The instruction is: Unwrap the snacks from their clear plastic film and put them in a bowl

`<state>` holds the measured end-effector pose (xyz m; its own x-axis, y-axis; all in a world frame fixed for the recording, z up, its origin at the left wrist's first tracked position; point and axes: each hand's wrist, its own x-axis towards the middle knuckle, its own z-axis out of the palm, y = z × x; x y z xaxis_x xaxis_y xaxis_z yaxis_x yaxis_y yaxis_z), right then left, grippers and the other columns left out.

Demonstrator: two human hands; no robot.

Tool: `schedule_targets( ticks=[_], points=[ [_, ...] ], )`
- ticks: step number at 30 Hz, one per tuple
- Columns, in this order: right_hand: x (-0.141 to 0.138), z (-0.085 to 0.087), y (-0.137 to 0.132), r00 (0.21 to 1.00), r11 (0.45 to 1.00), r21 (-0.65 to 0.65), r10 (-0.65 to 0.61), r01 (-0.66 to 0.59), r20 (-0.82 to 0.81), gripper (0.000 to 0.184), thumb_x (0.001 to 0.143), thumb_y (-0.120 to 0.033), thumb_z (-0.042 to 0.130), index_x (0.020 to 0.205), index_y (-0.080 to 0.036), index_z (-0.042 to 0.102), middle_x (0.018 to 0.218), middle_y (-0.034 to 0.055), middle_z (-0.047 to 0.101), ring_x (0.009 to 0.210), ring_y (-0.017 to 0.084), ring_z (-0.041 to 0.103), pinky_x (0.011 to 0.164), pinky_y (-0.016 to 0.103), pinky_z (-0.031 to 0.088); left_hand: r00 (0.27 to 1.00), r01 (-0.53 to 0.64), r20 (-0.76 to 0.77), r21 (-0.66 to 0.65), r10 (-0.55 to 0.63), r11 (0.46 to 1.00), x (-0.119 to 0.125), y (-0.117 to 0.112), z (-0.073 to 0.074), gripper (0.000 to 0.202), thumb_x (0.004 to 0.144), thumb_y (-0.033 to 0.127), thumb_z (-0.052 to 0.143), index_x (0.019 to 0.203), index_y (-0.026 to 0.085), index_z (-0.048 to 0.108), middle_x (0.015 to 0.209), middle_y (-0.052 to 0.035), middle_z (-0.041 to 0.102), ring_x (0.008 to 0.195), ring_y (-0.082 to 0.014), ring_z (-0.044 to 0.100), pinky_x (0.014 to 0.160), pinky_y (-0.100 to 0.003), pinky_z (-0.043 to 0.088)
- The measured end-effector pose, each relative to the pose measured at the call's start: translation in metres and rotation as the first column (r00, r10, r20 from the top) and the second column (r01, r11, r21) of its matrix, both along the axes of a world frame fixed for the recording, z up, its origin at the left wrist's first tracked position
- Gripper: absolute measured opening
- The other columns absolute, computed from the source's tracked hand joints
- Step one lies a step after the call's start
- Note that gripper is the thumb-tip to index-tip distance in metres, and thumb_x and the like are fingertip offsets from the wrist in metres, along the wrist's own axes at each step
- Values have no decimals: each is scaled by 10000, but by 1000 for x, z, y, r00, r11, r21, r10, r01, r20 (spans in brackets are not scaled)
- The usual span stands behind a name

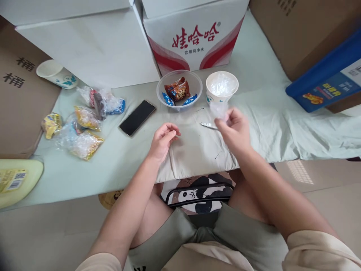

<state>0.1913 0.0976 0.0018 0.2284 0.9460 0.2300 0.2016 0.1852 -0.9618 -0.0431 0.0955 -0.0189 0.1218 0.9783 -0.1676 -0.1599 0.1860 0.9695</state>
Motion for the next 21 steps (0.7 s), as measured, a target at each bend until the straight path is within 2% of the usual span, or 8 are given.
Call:
schedule_targets(
  ticks=[3,6,9,12,14,16,18,21],
  points=[
    [12,31,35,943,983,127,-168,136,288,319,752,-26,630,653,-210,389,627,-57,381,588,70,327,588,284,232,1000,15,3,19,-15,1000,-2,0,2,188,735,342,698,827,196,625,821,4,608,790,-133,613,722,-260,473],
    [19,52,83,777,974,183,-219,136,591,346,654,67,606,620,-197,386,646,-63,388,618,78,328,630,283,264,999,33,-5,43,-32,999,-4,0,4,187,739,358,681,801,195,614,776,16,593,734,-121,589,713,-266,466],
    [22,57,130,574,998,-67,44,21,818,283,630,43,710,611,-171,525,703,-54,489,636,71,353,660,300,292,998,54,-31,64,-52,996,-6,0,7,185,748,365,669,780,194,606,746,20,589,704,-119,578,702,-272,456],
    [27,58,162,355,837,-547,514,-9,781,184,670,-5,776,632,-132,648,645,-67,573,595,43,428,674,304,342,997,69,-51,75,-65,995,-9,0,9,175,757,356,658,762,191,601,720,20,587,700,-125,585,699,-277,448],
    [32,61,174,375,714,-700,652,-11,659,36,774,-73,748,768,-101,727,711,-49,667,598,29,528,689,295,395,997,75,-39,67,-72,995,-11,0,10,168,757,348,655,764,188,602,713,20,590,691,-124,591,697,-278,449],
    [38,65,184,514,668,-743,652,-41,558,140,905,-142,626,880,-77,748,818,-9,731,614,14,602,688,276,433,996,88,-14,61,-87,994,-12,0,11,156,753,331,659,770,187,601,705,22,592,674,-120,591,695,-279,454],
    [42,63,192,598,685,-725,609,-66,521,306,972,-193,508,815,-55,732,823,10,739,613,-10,623,671,243,439,994,105,12,61,-106,993,-11,0,12,138,753,308,659,773,186,598,690,24,594,655,-116,586,690,-277,460],
    [39,46,202,554,756,-653,566,-54,610,396,915,-228,589,571,-41,647,665,-18,685,555,-33,575,646,200,418,991,122,45,66,-125,990,-9,0,13,112,763,281,649,764,185,591,670,28,589,632,-108,577,688,-277,466]
  ],
)
